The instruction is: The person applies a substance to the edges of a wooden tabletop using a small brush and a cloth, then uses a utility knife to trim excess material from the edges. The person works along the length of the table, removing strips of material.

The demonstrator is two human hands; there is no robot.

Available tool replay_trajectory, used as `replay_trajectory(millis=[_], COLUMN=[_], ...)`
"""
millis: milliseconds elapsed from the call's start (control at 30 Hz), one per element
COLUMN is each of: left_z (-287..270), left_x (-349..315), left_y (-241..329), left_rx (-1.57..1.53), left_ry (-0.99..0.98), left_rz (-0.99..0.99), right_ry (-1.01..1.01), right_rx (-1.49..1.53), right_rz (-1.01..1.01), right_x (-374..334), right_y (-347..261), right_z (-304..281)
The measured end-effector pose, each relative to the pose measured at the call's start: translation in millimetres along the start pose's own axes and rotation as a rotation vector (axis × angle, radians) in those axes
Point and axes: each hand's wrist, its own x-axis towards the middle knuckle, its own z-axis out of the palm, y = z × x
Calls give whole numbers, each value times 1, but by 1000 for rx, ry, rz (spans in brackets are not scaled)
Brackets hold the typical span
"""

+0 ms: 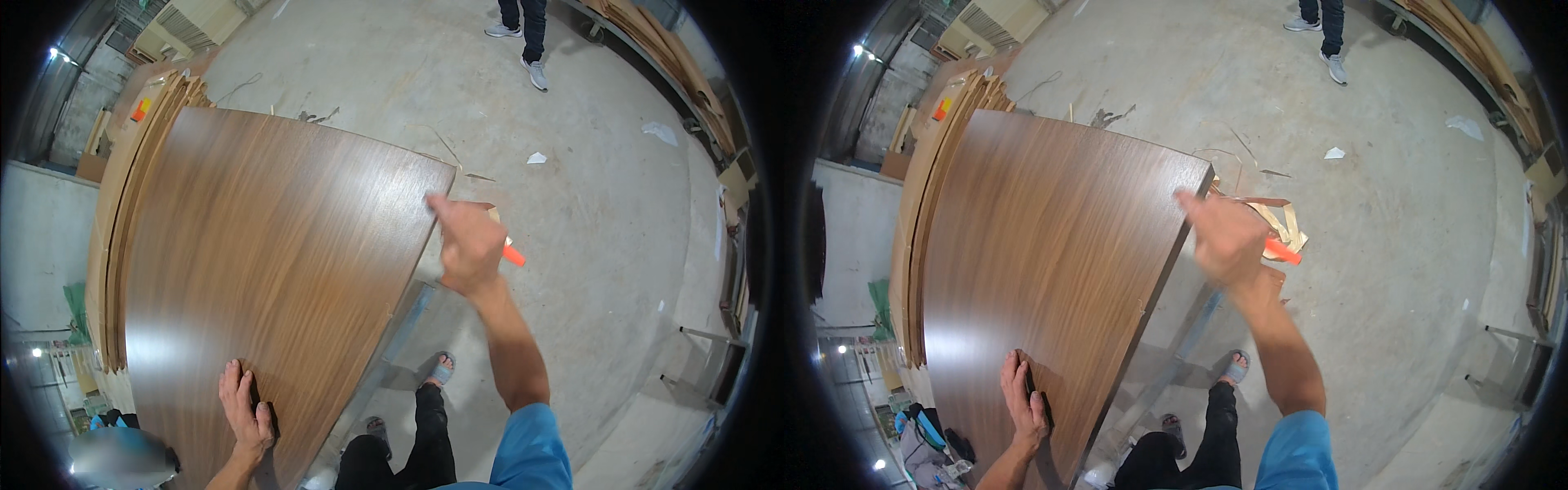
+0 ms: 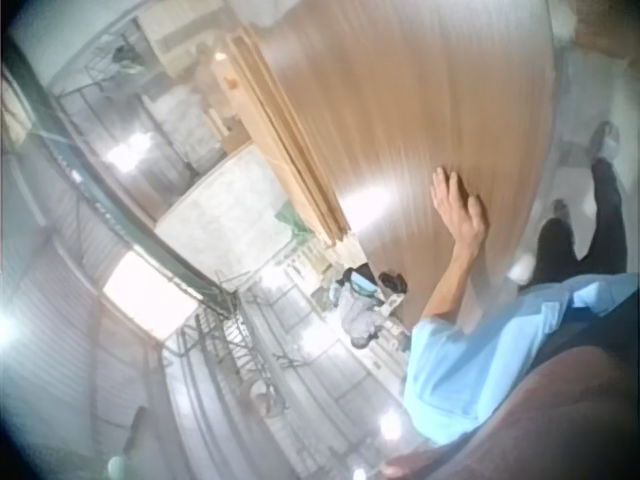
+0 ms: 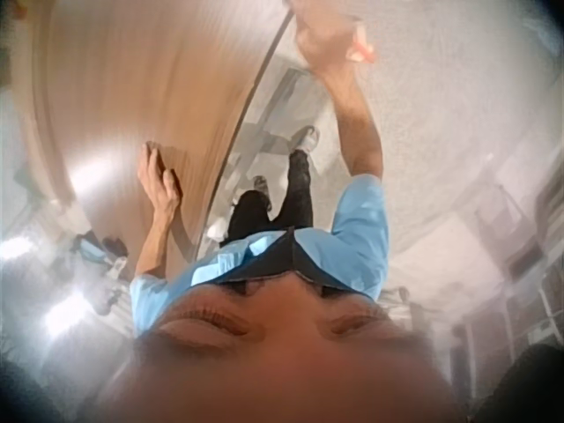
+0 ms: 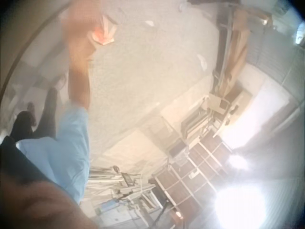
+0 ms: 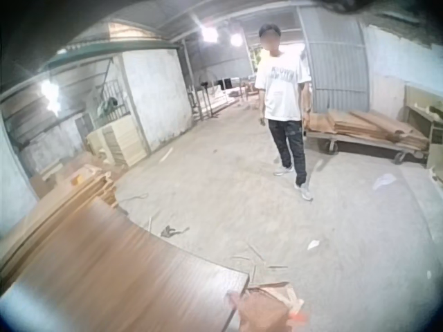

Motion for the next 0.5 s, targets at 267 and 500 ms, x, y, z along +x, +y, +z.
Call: replay_trajectory(millis=[267,500], left_z=[-1,0], left_x=[2,2], left_y=[0,1], left_rx=[-1,-7], left_ry=[-24,-9], left_rz=[1,21], right_ry=[-60,-119], right_rx=[215,195], right_rz=[248,441], right_x=[-6,-6], right_y=[-17,45], right_z=[-5,5])
